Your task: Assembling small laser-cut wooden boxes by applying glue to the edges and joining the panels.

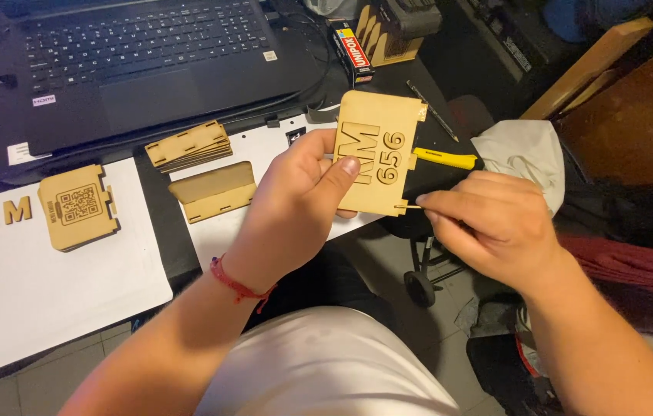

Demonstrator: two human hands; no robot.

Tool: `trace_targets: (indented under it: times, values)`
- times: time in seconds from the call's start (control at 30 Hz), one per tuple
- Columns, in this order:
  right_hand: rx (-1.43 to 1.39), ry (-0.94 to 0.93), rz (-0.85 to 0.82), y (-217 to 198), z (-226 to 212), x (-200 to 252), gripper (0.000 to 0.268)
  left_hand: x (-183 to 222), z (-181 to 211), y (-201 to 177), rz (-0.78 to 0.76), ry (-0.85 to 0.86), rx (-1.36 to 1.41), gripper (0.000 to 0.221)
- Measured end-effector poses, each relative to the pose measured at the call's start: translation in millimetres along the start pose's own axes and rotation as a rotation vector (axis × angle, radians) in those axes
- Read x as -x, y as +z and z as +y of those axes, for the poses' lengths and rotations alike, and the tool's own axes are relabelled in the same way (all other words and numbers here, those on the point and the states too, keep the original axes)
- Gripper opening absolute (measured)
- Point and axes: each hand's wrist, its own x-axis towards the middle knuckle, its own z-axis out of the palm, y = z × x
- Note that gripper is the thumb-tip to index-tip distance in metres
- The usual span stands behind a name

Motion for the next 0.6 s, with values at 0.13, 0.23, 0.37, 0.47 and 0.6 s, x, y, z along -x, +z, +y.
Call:
trace_targets:
  times: [0.13,0.23,0.37,0.47,0.6]
  values:
    - [0.026,-0.008,0.005,-2,1,1,0.008,2,4,-1,-0.002,-0.021,-0.033,0.033]
    - [0.018,-0.011,0.005,-5,3,5,0.008,1,4,-2,0.035,-0.024,-0.097,0.034]
    - [-0.049,0.047,-0.021,-8,-3,2,0.008,0,2,-2,0.017,0.000,-0.075,0.035]
    - [-0.036,0.040,-0.049,-7,-6,-3,0.007,1,3,0,0.012,-0.003,-0.061,0.034]
    - [0.047,0.112,-0.036,-10,-2,2,0.008,3,5,0,0.017,-0.014,-0.094,0.035]
